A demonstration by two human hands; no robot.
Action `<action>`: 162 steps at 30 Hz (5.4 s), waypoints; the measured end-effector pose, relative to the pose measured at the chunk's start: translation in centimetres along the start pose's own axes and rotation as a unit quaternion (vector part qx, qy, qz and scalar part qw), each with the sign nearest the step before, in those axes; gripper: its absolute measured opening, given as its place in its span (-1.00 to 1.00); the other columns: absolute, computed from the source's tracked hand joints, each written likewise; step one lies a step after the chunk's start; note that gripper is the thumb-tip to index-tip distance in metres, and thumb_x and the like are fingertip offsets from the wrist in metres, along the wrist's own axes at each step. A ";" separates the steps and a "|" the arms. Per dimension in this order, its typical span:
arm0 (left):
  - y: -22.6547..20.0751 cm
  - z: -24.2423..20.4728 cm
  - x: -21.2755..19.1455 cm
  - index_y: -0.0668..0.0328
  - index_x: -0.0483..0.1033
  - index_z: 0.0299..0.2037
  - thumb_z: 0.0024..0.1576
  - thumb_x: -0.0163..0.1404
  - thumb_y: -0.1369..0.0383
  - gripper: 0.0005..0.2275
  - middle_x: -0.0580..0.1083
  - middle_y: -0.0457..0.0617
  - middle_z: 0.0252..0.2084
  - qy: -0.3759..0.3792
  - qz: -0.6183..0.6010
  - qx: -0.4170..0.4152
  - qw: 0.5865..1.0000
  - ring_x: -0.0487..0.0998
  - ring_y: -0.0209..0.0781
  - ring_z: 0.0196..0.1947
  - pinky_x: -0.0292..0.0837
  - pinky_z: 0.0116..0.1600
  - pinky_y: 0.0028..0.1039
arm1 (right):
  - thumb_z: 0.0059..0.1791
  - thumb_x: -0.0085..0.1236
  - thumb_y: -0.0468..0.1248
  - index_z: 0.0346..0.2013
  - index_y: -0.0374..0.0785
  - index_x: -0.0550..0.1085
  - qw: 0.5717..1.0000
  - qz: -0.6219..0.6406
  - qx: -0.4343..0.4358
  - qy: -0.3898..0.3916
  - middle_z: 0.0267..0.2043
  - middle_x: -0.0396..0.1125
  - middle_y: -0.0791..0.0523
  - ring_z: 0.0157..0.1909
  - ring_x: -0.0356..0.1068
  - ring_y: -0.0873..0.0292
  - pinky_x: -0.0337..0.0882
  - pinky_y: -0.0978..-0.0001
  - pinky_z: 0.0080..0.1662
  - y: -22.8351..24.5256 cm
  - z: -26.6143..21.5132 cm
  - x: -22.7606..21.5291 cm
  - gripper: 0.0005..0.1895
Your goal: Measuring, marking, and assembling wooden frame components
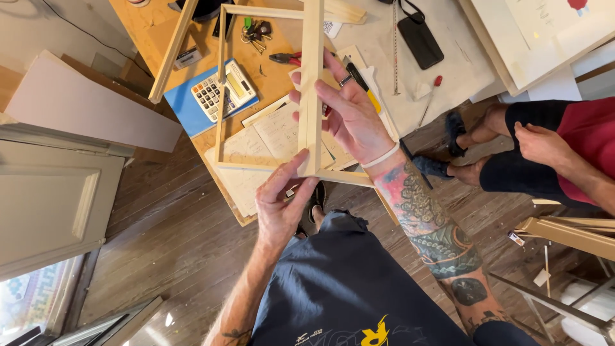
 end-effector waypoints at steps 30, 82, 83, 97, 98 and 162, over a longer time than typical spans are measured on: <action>2.7 -1.0 -0.6 0.21 0.48 0.23 0.24 0.10 0.54 -0.66 0.47 0.01 -0.04 0.021 -0.008 0.064 0.998 0.49 -0.30 -0.18 0.45 -0.12 -0.60 | 0.07 0.06 -0.22 0.53 -0.12 0.00 1.000 -0.017 -0.017 0.012 0.38 0.24 -0.06 0.22 0.44 -0.10 0.63 0.06 0.03 -0.4 -0.5 0.4 -0.24; 1.5 3.5 -16.6 0.03 0.48 0.00 0.32 -0.08 0.22 -0.82 0.14 -0.18 -0.45 -0.042 -0.213 -0.239 0.946 0.17 -0.39 -0.55 0.10 -0.53 -0.69 | -0.12 0.52 0.06 0.16 -0.09 0.53 0.449 -0.822 -0.338 0.094 0.26 0.42 0.09 0.33 0.30 0.02 0.03 0.01 0.42 5.5 -2.2 -2.3 -0.36; 1.6 3.6 -16.6 0.04 0.48 0.01 0.32 -0.09 0.22 -0.82 0.13 -0.18 -0.46 -0.043 -0.212 -0.250 0.944 0.16 -0.39 -0.55 0.07 -0.54 -0.69 | -0.09 0.45 0.03 0.10 -0.06 0.52 0.439 -0.829 -0.323 0.124 0.14 0.46 0.13 0.13 0.38 0.08 0.13 0.05 0.38 4.8 -1.4 -2.7 -0.45; 2.3 2.9 -17.2 0.27 0.35 0.17 0.36 -0.22 0.37 -0.75 0.09 -0.12 -0.41 -0.041 -0.211 -0.203 0.955 0.18 -0.35 -0.54 0.15 -0.58 -0.61 | 0.05 0.33 -0.20 -0.04 -0.08 0.61 0.535 -0.809 -0.216 0.114 -0.28 0.54 0.09 -0.14 0.56 0.09 0.45 0.26 0.11 2.6 0.0 -3.9 -0.80; 2.0 2.8 -17.0 0.29 0.35 0.17 0.36 -0.21 0.37 -0.75 0.11 -0.12 -0.42 -0.044 -0.206 -0.196 0.958 0.20 -0.35 -0.54 0.17 -0.59 -0.62 | 0.05 0.32 -0.19 -0.04 -0.06 0.61 0.528 -0.812 -0.222 0.112 -0.27 0.53 0.09 -0.11 0.56 0.10 0.44 0.26 0.11 2.6 -0.1 -4.0 -0.80; -12.4 -0.9 -8.8 0.10 0.27 0.20 0.24 0.07 0.18 -0.60 0.46 -0.01 0.08 0.135 0.102 0.087 0.982 0.52 -0.19 -0.25 0.43 -0.24 -0.46 | 0.08 0.03 -0.40 -0.11 -0.46 0.53 0.431 -0.596 -0.596 0.322 -0.07 0.48 -0.15 -0.03 0.56 -0.10 0.65 0.11 0.00 6.5 -10.2 11.8 -0.81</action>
Point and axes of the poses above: each hand's wrist, its own z-axis towards the middle knuckle, its own x-axis out of the palm, y = z × x, the point moved 3 cm from there along z, towards the middle knuckle
